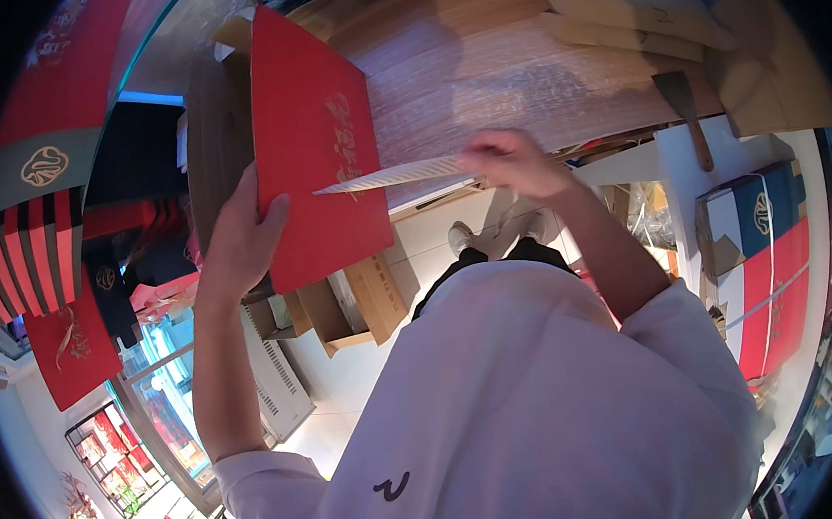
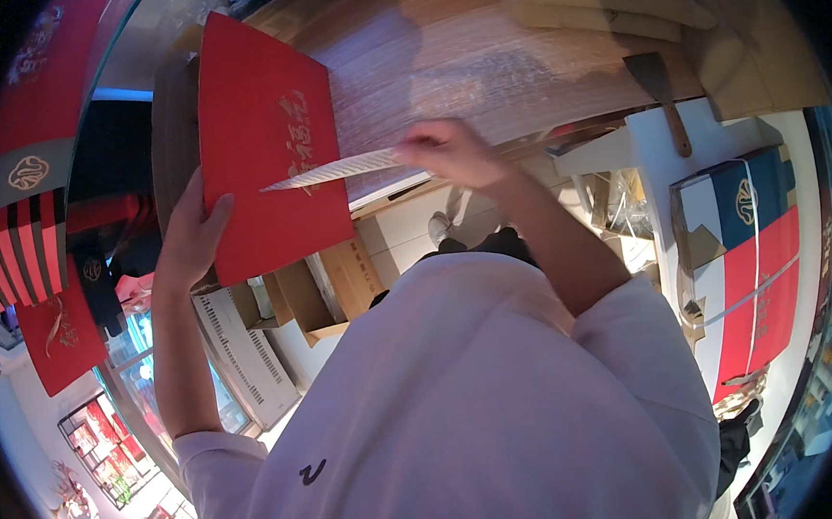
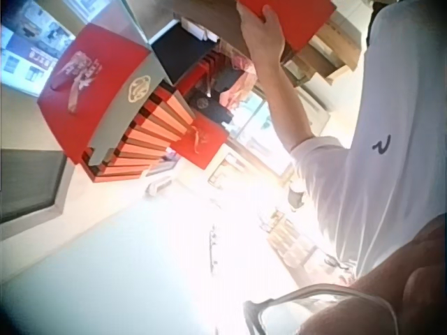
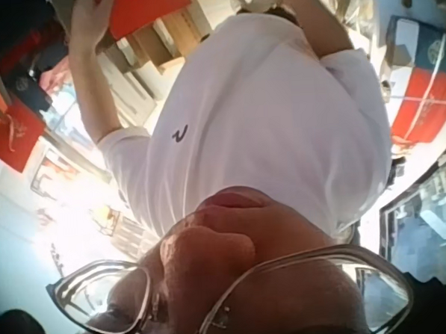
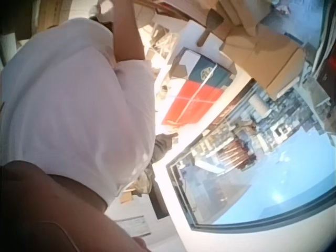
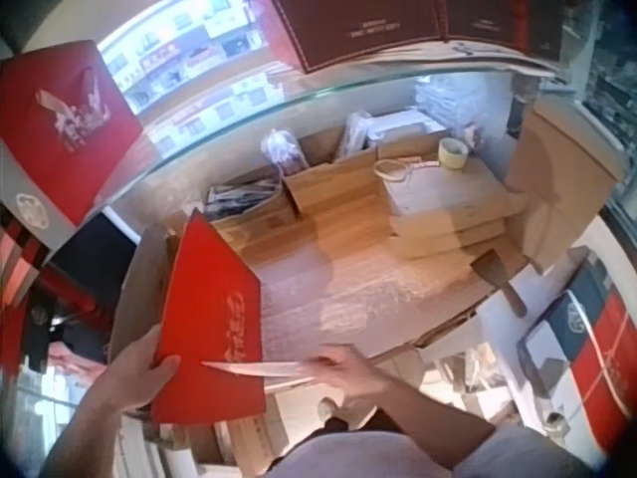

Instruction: The person assembles red and blue cardboard boxes by folding flaps and inserting a white ribbon through pre-cut slots. They repeatedly pick up flat box components, fold them into shape, and secure the ribbon before placing the finished boxes on a nearby stack.

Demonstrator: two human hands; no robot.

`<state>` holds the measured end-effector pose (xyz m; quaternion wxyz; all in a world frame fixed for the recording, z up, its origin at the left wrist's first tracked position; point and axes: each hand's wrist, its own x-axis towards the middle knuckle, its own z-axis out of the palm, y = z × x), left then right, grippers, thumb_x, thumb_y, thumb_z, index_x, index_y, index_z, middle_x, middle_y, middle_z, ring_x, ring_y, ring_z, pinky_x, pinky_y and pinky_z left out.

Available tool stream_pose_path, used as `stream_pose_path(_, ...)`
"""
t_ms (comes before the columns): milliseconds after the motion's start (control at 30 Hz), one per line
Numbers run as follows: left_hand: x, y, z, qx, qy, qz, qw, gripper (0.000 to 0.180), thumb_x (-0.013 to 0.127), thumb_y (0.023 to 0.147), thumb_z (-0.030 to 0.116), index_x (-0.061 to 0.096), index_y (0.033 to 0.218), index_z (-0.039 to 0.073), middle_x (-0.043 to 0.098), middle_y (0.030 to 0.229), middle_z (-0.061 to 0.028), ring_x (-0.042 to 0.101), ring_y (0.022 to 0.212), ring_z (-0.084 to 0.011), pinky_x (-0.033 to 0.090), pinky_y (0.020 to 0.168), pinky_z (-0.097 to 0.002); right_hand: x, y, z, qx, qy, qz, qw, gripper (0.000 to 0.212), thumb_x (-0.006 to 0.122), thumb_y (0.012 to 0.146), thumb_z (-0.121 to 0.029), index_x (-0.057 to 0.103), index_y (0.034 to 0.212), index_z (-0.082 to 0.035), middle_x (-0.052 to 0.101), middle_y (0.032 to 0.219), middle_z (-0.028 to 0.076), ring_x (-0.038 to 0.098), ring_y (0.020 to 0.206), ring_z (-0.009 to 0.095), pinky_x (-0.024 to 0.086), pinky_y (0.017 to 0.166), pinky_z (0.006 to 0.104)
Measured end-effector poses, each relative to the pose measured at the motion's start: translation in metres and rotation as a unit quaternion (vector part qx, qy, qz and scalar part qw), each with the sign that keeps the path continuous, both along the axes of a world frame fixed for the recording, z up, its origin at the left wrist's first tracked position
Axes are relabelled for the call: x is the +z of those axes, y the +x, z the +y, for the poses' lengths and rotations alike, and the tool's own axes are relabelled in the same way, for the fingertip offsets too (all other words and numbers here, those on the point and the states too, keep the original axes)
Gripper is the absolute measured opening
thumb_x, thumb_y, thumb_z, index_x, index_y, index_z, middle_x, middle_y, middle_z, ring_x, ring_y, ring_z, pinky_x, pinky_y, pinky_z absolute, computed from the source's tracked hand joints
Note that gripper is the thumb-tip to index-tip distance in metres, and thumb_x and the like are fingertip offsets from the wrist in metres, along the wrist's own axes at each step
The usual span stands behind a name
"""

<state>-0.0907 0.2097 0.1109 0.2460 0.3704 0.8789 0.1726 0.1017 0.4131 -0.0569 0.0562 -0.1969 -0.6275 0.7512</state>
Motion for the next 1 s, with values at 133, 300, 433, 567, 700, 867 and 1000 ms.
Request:
stream_pose_path(133, 0.006, -0.010, -0.013, -0.020, -0.014, 0.000, 1.000, 0.044, 0.047, 0.088, 0.014, 0.037, 0.130, 0.005, 0.059, 0.107, -0.0166, 0.061, 0.092, -0.0248, 0.044, 0.084, -0.0352, 0.012, 0.063, 0.065, -0.049, -0.138, 0.003, 0.989, 0.014, 0.053, 0.089, -0.016, 0.056, 0.099, -0.007, 0.037, 0.059, -0.008, 0.030, 0.046, 0.002, 0.024, 0.043, 0.0206)
stream_pose_path(300, 0.004, -0.010, -0.022, 0.000, -0.030, -0.019, 0.999, 0.043, 0.047, 0.088, 0.015, 0.039, 0.129, 0.006, 0.059, 0.106, -0.0156, 0.060, 0.090, -0.0215, 0.044, 0.084, -0.0325, 0.010, 0.127, 0.113, -0.054, -0.223, 0.245, 0.942, 0.012, 0.048, 0.092, -0.017, 0.054, 0.096, -0.007, 0.043, 0.060, -0.004, 0.036, 0.046, 0.004, 0.031, 0.045, 0.0216)
stream_pose_path(433, 0.003, -0.012, -0.028, 0.008, -0.011, -0.045, 0.999, 0.042, 0.047, 0.089, 0.017, 0.040, 0.129, 0.006, 0.060, 0.105, -0.0149, 0.059, 0.089, -0.0209, 0.044, 0.084, -0.0321, 0.020, 0.124, 0.106, -0.238, -0.147, 0.144, 0.949, 0.015, 0.049, 0.091, -0.016, 0.055, 0.100, -0.006, 0.056, 0.073, 0.004, 0.054, 0.070, 0.013, 0.045, 0.064, 0.0255)
stream_pose_path(567, 0.009, -0.005, -0.021, 0.014, -0.040, -0.021, 0.999, 0.042, 0.047, 0.089, 0.018, 0.041, 0.129, 0.005, 0.059, 0.106, -0.0142, 0.059, 0.089, -0.0206, 0.044, 0.083, -0.0319, 0.028, 0.077, 0.072, -0.101, -0.046, 0.009, 0.994, 0.022, 0.052, 0.089, -0.022, 0.059, 0.099, -0.004, 0.061, 0.080, 0.008, 0.059, 0.073, 0.015, 0.048, 0.067, 0.0270)
stream_pose_path(700, 0.009, -0.002, -0.013, 0.037, -0.075, -0.028, 0.996, 0.041, 0.046, 0.090, 0.019, 0.041, 0.128, 0.005, 0.059, 0.108, -0.0135, 0.058, 0.092, -0.0189, 0.043, 0.083, -0.0310, 0.013, 0.003, -0.029, 0.242, -0.205, -0.046, 0.947, 0.041, 0.043, 0.093, -0.036, 0.055, 0.114, -0.002, 0.064, 0.084, 0.011, 0.059, 0.067, 0.015, 0.048, 0.063, 0.0267)
stream_pose_path(867, 0.005, -0.002, -0.016, 0.023, -0.010, -0.069, 0.997, 0.041, 0.045, 0.091, 0.018, 0.040, 0.129, 0.004, 0.058, 0.108, -0.0129, 0.056, 0.094, -0.0162, 0.041, 0.086, -0.0294, -0.034, -0.074, -0.135, 0.047, -0.622, -0.022, 0.782, 0.045, 0.046, 0.086, -0.056, 0.053, 0.090, -0.011, 0.048, 0.062, 0.002, 0.043, 0.050, 0.012, 0.033, 0.044, 0.0233)
stream_pose_path(1000, -0.001, -0.006, -0.020, 0.031, -0.009, -0.064, 0.997, 0.041, 0.044, 0.091, 0.016, 0.039, 0.130, 0.004, 0.058, 0.108, -0.0119, 0.055, 0.095, -0.0152, 0.041, 0.087, -0.0287, -0.077, -0.104, -0.107, -0.183, -0.606, 0.038, 0.773, 0.033, 0.052, 0.086, -0.045, 0.052, 0.088, -0.012, 0.048, 0.063, 0.001, 0.046, 0.052, 0.011, 0.033, 0.043, 0.0233)
